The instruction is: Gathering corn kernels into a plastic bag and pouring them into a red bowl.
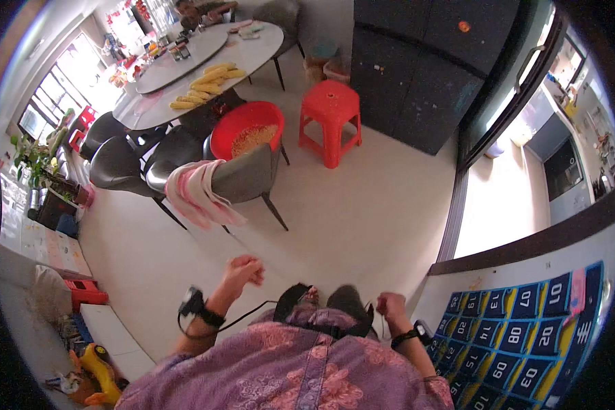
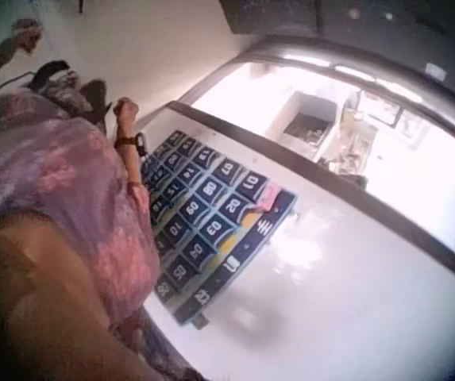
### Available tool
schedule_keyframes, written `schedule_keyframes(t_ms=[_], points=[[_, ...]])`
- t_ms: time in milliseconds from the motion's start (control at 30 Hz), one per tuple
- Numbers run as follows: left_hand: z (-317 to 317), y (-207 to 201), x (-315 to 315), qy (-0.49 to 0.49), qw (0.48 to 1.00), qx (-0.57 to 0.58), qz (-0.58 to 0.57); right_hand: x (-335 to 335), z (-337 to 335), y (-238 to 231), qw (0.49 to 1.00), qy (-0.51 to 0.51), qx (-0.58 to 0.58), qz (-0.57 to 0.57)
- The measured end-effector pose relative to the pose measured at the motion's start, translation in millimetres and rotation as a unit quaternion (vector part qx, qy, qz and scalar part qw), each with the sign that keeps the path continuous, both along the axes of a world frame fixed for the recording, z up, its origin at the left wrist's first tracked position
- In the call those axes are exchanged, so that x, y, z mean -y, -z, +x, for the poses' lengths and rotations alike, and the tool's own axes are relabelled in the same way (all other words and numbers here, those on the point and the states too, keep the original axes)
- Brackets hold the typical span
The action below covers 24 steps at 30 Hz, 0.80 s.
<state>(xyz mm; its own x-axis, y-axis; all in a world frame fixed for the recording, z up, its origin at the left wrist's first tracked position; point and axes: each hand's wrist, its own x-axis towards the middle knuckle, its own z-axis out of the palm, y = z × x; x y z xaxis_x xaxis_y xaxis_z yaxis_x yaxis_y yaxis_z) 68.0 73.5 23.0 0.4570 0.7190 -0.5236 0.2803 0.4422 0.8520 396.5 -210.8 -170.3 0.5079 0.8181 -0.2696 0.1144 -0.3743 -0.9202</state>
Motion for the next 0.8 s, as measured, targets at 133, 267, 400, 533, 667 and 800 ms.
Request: schedule_keyframes(t_ms=[133, 267, 400, 533, 667, 800], points=[[118.3, -19.9, -104.9, 0.111, 0.993, 0.013, 0.04, -92.3, 62.3, -25.4, 0.984, 0.131, -0.122, 0.005], [198.7, -10.9, -190.1, 0.162, 0.983, -0.009, 0.083, -183.5, 135.2, -31.3, 0.996, -0.054, 0.067, -0.02], [261.1, -16.1, -250.2, 0.077, 0.997, -0.001, 0.022, -271.0, 244.1, 2.4, 0.968, 0.108, -0.218, -0.065], [287.5, -28.6, -307.6, 0.009, 1.0, -0.014, -0.018, -405.2, 334.3, -33.1, 0.884, 0.237, -0.372, -0.153], [338.0, -49.4, -364.0, -0.034, 0.999, -0.018, -0.02, -526.7, 416.0, -61.7, 0.919, 0.196, -0.31, -0.147], [381.3, -39.4, -420.4, -0.048, 0.998, -0.039, -0.016, -614.5, 447.1, -87.0, 0.938, 0.19, -0.267, -0.11]])
